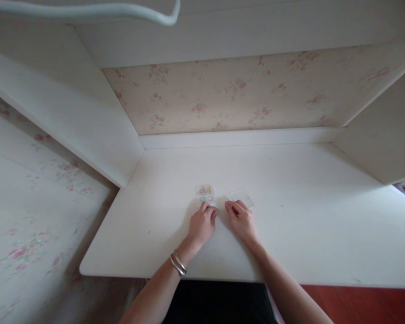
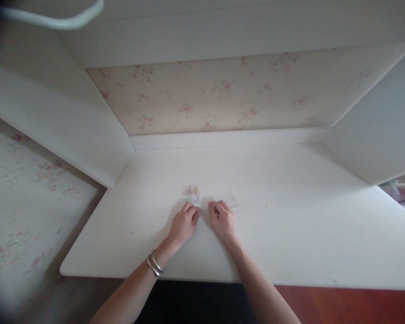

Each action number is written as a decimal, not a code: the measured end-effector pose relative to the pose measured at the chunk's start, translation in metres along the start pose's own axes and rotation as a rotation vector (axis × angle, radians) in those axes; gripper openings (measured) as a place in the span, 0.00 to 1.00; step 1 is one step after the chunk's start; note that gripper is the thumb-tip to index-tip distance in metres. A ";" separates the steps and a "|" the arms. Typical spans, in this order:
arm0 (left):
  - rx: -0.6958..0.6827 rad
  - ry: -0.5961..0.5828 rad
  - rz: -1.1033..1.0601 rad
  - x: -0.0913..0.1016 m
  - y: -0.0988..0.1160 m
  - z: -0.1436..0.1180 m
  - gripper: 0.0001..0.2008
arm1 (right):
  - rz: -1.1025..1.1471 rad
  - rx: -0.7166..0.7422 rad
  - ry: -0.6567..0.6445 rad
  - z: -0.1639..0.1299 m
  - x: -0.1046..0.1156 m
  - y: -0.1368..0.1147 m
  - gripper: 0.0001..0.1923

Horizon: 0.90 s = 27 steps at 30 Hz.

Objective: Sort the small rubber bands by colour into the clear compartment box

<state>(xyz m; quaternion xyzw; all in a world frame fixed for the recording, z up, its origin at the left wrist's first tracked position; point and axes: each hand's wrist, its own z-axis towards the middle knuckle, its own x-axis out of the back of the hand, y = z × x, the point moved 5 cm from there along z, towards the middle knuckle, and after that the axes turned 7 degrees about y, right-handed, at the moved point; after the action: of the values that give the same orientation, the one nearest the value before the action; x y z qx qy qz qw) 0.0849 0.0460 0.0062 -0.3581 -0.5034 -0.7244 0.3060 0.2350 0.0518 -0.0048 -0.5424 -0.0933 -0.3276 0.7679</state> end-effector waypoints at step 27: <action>0.034 0.115 0.031 0.019 -0.016 0.030 0.12 | -0.289 0.419 -0.307 -0.008 -0.021 -0.022 0.09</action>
<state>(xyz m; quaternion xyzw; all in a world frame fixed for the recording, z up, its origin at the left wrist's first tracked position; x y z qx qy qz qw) 0.0676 0.0775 0.0205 -0.3182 -0.4918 -0.7303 0.3516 0.2041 0.0486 -0.0020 -0.3963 -0.3501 -0.3213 0.7856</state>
